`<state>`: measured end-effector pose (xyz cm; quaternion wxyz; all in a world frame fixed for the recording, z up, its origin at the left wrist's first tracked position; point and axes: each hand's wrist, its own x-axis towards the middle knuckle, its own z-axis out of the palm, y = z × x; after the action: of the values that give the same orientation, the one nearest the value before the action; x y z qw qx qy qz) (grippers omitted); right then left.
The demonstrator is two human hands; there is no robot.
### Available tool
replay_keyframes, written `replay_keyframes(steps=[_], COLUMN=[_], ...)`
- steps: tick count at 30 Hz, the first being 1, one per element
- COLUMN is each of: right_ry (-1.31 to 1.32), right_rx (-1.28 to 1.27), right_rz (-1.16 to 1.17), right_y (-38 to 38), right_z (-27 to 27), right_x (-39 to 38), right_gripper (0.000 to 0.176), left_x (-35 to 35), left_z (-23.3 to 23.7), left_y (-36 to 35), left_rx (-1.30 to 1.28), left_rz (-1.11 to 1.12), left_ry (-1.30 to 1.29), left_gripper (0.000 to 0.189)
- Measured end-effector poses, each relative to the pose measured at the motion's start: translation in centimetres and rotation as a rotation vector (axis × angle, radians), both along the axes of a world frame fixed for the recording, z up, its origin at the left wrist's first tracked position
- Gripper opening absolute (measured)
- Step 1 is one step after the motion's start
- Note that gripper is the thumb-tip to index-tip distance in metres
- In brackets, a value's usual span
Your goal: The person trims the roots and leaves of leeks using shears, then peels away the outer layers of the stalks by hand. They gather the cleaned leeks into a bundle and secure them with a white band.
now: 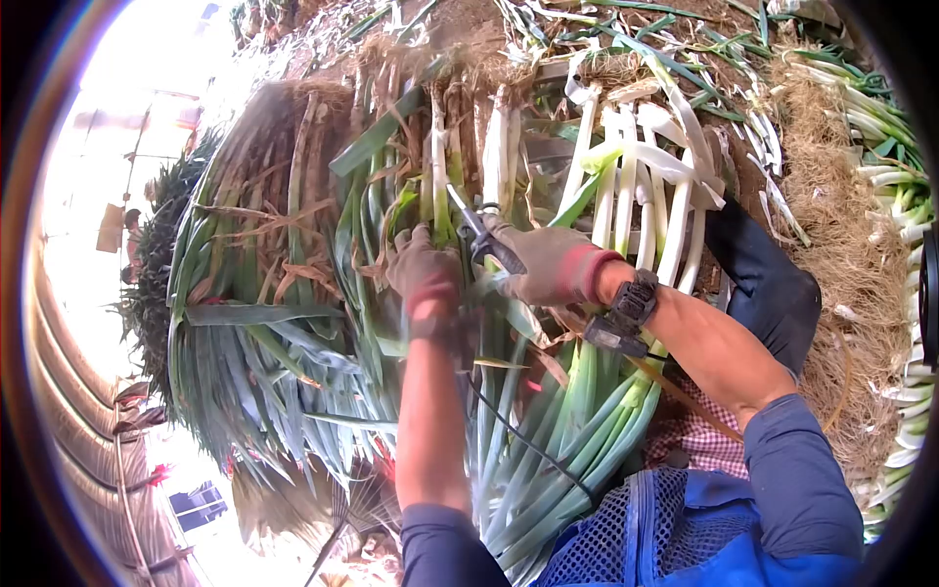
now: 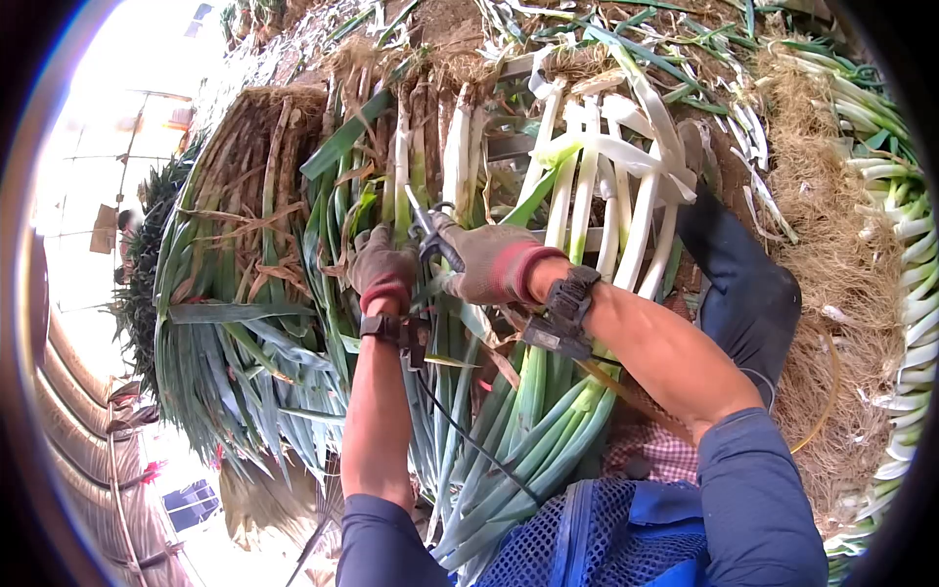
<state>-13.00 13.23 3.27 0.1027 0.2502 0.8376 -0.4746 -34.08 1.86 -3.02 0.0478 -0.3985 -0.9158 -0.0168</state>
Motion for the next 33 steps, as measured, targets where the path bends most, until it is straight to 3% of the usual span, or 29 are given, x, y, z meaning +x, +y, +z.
replay_keyframes(steps=[5,9,11,17,19,22,25,26,31,33], right_ry=[-0.057,0.000,-0.021,-0.015,-0.029,0.007,-0.055,-0.087,-0.020,-0.034], right_rx=[0.028,0.090,0.110,0.170,0.224,0.079,0.141,0.075,-0.015,0.059], right_rz=[0.086,-0.100,-0.094,-0.160,-0.141,-0.129,-0.010,0.005,0.193,0.067], right_y=[0.0,1.6,2.6,3.5,3.3,1.9,0.0,-0.4,-3.7,-3.6], right_z=[0.4,-1.7,-0.9,-2.3,-3.2,-0.6,0.2,-0.5,1.2,2.2], right_x=[-0.2,-2.0,-3.0,-5.1,-4.7,-1.9,1.3,2.5,12.2,15.2], right_gripper=[0.094,0.088,0.086,0.076,0.072,0.080,0.088,0.090,0.103,0.103], left_x=[-1.5,-0.1,0.5,2.9,1.7,1.7,2.6,1.5,2.8,5.4], left_z=[1.3,1.6,1.7,3.4,0.5,-0.5,2.2,1.1,8.7,12.1], left_y=[2.3,1.8,0.4,-4.3,-6.5,-8.5,-8.9,-9.7,-8.5,-7.6], left_rx=[-0.212,-0.184,-0.146,-0.094,-0.108,-0.034,0.010,0.102,0.005,0.028], left_rz=[-0.001,0.083,0.034,0.096,0.065,-0.041,0.033,0.017,0.002,-0.030], left_ry=[-0.273,-0.460,-0.407,-0.629,-0.594,-0.544,-0.743,-0.862,-0.962,-1.167], left_gripper=[0.042,0.036,0.035,0.030,0.030,0.028,0.026,0.023,0.027,0.031])
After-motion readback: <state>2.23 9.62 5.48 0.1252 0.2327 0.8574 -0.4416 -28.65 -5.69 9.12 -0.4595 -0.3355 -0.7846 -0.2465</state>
